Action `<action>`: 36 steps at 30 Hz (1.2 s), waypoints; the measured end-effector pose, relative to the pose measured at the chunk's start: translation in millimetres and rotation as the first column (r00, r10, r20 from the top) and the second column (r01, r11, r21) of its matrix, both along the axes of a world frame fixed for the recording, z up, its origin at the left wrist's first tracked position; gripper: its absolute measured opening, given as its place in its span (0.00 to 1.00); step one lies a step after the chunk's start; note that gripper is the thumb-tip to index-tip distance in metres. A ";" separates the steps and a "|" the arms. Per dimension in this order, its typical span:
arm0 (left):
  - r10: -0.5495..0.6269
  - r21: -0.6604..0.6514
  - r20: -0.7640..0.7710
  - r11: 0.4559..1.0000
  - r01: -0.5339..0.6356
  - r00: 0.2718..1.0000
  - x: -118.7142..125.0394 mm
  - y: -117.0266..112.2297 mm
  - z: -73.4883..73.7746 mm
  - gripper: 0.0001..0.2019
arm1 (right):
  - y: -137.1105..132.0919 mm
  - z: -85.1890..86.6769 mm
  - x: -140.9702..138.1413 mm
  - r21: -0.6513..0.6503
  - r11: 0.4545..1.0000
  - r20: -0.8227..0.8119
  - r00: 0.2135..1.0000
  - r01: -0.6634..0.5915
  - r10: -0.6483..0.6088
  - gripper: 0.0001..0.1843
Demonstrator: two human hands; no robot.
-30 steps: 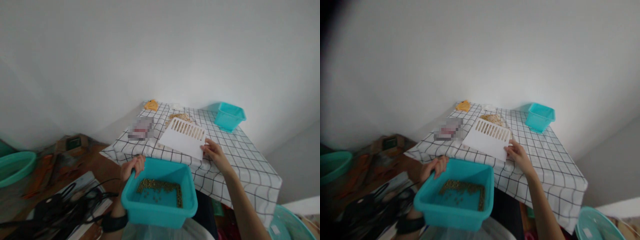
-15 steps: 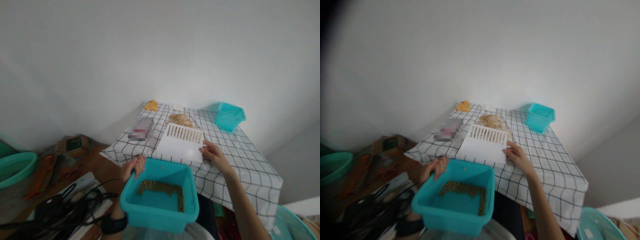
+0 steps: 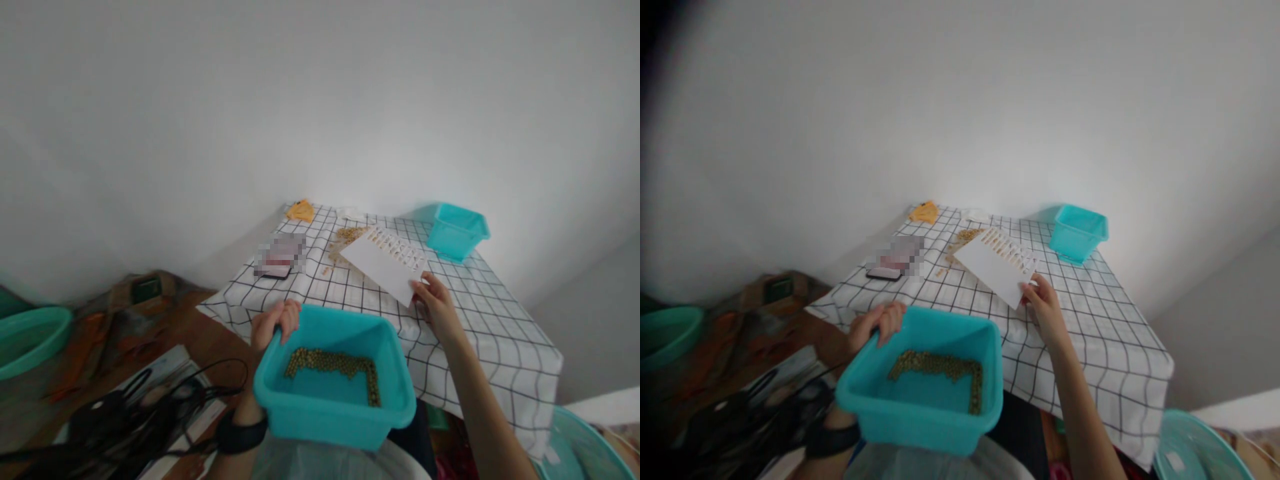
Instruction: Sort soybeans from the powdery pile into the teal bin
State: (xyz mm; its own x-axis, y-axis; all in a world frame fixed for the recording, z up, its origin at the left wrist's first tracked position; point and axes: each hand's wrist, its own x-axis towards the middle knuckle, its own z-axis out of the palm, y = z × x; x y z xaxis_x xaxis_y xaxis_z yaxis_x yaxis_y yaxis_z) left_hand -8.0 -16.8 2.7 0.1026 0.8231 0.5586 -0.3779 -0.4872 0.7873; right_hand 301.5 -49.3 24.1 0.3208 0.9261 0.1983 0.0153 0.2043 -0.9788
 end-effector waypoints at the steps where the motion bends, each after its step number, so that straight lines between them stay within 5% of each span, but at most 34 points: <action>1: 0.000 0.002 -0.001 1.000 0.000 1.000 0.4 0.2 0.0 0.28 | -0.1 0.9 -0.6 0.000 1.000 0.000 1.000 0.007 -0.007 0.19; 16: -0.015 -0.017 -0.022 1.000 0.014 1.000 -3.0 2.0 -2.6 0.28 | 5.6 -11.9 6.6 0.007 0.997 0.302 0.951 -0.075 0.069 0.17; 36: -0.023 -0.020 -0.034 1.000 0.022 0.999 -3.4 2.8 -3.6 0.28 | 5.5 -12.9 5.5 0.023 0.998 0.358 0.932 -0.059 0.046 0.18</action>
State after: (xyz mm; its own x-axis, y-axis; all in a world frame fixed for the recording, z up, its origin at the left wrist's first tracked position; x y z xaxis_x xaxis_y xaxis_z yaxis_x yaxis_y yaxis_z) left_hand -11.3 -14.0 -0.9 0.1404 0.8311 0.5381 -0.3611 -0.4631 0.8094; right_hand 306.9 -43.8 11.2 0.1741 0.9307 0.3217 0.3514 0.2465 -0.9032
